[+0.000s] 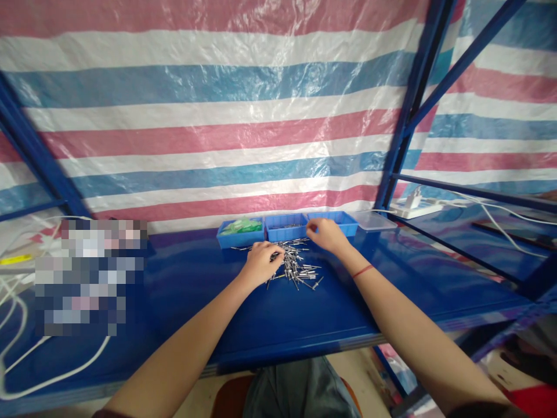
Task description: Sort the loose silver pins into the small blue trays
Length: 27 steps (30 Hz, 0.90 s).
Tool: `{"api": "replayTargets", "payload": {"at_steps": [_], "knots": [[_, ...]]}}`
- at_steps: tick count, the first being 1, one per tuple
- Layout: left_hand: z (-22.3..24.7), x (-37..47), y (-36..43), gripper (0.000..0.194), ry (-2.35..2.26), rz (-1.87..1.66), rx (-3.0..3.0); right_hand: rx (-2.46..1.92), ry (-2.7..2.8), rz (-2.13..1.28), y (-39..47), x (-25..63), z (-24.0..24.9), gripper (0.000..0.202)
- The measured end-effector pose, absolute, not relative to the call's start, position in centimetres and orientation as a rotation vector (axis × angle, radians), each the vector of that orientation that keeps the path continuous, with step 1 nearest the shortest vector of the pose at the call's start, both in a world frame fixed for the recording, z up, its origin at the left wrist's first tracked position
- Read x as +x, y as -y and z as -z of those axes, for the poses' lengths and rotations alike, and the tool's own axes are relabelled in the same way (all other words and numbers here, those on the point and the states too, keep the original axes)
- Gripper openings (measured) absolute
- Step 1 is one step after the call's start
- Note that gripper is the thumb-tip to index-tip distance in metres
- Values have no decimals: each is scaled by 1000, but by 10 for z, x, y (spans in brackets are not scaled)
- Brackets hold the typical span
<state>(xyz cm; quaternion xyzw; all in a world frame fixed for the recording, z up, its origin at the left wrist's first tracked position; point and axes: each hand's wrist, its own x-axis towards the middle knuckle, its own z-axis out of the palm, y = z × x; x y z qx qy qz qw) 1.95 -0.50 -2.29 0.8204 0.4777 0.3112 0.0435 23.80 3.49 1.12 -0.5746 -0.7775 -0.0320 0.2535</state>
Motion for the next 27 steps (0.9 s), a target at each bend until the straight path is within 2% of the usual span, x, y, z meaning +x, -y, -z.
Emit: {"api": "replayTargets", "payload": {"at_steps": [4,12,20,27], "knots": [[24,18,3,20,-1477,-908,2522,-1564,2439,-113,-25,223,-6,15],[22,18,3,25,-1490,-1050,2458,-1660,2380,-24,-21,230,-7,16],[13,25,9,23,-1305,-1262,2173,-922,2194,-506,-10,211,-9,15],[3,28,17,17,-1192,-1380,2063,-788,2147,-609,-3,199,-7,18]]}}
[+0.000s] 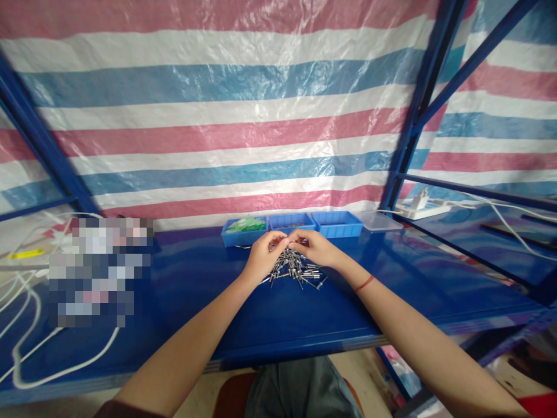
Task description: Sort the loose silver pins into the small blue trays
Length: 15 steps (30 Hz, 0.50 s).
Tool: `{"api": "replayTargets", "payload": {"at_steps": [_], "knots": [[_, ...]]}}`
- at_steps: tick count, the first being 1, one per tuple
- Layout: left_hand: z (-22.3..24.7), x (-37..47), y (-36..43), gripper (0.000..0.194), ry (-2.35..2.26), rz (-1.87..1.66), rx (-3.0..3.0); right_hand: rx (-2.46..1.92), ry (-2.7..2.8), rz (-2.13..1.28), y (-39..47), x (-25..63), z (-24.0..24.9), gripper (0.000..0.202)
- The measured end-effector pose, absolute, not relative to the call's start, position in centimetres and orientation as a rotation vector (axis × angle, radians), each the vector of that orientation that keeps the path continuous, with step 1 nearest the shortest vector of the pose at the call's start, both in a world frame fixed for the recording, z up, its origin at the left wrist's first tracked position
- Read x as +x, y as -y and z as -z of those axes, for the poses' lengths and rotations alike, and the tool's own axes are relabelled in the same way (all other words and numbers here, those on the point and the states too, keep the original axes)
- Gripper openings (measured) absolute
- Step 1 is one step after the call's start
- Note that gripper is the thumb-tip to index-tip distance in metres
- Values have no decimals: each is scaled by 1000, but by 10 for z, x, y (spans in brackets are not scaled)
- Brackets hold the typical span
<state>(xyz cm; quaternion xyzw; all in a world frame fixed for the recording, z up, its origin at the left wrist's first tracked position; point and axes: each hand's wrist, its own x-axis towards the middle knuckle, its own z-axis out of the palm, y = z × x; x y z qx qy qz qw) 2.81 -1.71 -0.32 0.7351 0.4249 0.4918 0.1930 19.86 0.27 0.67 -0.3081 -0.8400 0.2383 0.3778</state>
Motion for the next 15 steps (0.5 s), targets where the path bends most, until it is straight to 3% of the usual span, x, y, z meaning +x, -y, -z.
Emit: {"api": "replayTargets", "payload": {"at_steps": [9,15], "knots": [[2,26,18,15,-1161,-1508,2120,-802,2068,-684,-4,195,-3,26],[3,25,14,15,-1162,-1617,2133,-804,1907,-537,-8,198,-6,24]]}}
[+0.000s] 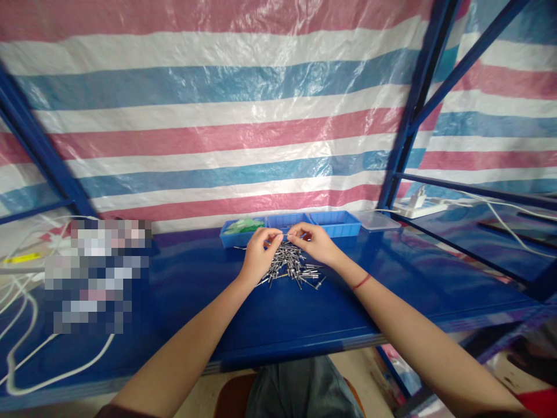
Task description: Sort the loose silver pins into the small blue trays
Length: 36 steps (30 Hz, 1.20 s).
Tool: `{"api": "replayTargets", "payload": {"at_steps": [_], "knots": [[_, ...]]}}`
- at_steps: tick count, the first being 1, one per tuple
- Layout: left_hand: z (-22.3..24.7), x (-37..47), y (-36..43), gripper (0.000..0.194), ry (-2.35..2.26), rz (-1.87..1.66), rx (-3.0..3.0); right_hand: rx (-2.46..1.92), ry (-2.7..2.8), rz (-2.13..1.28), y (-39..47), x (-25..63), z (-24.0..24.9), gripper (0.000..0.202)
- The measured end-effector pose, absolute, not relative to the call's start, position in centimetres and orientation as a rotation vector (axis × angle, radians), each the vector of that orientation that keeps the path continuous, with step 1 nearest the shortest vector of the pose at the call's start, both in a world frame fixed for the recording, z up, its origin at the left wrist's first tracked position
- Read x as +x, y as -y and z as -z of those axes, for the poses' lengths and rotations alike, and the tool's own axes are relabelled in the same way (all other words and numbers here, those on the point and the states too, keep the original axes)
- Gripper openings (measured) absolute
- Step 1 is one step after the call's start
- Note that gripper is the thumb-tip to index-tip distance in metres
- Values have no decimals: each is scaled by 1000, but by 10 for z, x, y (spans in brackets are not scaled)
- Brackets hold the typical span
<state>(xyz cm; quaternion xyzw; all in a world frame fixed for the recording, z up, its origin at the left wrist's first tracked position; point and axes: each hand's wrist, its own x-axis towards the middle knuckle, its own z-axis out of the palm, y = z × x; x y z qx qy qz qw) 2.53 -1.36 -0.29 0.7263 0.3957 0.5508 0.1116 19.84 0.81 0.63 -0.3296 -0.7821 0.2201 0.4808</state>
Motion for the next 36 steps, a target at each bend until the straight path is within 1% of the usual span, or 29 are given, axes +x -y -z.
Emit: {"api": "replayTargets", "payload": {"at_steps": [7,11,14,17,19,21,24,25,27,31,33,36], "knots": [[5,24,11,16,-1191,-1588,2103,-786,1807,-439,4,196,-17,19],[10,24,8,18,-1196,-1511,2135,-783,1816,-426,7,192,-18,20],[14,23,5,23,-1264,-1472,2141,-829,1772,-350,-3,199,-16,22],[16,22,5,29,-1312,-1398,2226,-993,1581,-149,-23,221,-12,23],[17,20,5,25,-1313,-1286,2358,-1148,1459,31,-38,240,-7,23],[18,19,7,21,-1363,-1131,2479,-1341,1464,203,-49,257,-1,23],[17,16,9,21,-1523,-917,2564,-1518,1465,383,-53,267,3,26],[17,15,9,22,-1566,-870,2573,-1509,1502,387,-52,265,2,26],[17,14,9,25,-1611,-806,2585,-1407,1681,275,-44,254,-1,23],[17,13,8,28,-1626,-719,2577,-1152,2200,-199,-27,225,-5,17],[18,13,7,30,-1622,-694,2562,-1124,2313,-267,-22,215,-3,20],[19,13,6,30,-1620,-686,2549,-1102,2377,-254,-20,209,3,25]]}}
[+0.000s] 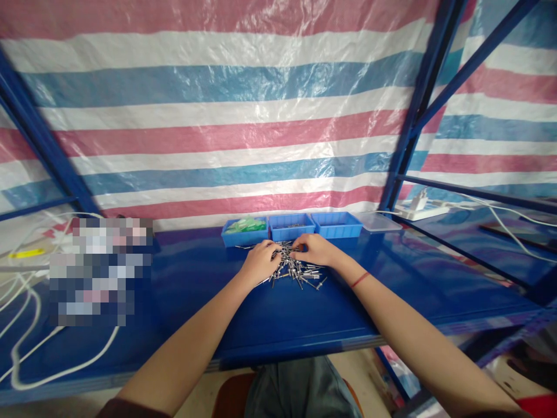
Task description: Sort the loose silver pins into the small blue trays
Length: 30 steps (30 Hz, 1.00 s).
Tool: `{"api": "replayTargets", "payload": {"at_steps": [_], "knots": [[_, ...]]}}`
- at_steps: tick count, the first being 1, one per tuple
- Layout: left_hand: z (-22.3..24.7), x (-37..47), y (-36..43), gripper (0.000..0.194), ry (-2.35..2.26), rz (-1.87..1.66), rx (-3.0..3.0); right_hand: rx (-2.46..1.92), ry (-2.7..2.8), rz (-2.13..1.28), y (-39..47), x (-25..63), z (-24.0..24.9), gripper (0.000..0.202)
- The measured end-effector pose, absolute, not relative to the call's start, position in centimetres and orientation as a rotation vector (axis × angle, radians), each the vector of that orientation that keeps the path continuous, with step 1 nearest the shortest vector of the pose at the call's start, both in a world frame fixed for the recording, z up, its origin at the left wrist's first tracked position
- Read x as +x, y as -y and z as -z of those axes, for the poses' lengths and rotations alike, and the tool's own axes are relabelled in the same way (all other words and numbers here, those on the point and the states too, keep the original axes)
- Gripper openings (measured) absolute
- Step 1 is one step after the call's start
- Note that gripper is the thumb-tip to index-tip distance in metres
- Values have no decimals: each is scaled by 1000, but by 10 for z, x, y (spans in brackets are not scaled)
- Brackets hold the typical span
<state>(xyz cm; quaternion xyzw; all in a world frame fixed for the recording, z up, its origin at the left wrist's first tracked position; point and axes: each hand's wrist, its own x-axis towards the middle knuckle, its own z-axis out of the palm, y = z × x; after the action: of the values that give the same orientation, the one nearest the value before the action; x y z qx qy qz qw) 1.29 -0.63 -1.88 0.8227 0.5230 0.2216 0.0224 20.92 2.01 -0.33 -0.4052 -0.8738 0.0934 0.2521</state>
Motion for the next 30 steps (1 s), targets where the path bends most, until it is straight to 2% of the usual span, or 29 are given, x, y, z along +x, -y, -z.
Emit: {"api": "replayTargets", "payload": {"at_steps": [9,19,30], "knots": [[23,12,1,25,-1578,-825,2518,-1014,2271,-403,-21,202,11,13],[9,18,4,18,-1283,-1329,2352,-805,1978,-687,-13,194,4,26],[2,23,13,14,-1117,-1522,2241,-772,1942,-695,-5,191,-2,29]]}}
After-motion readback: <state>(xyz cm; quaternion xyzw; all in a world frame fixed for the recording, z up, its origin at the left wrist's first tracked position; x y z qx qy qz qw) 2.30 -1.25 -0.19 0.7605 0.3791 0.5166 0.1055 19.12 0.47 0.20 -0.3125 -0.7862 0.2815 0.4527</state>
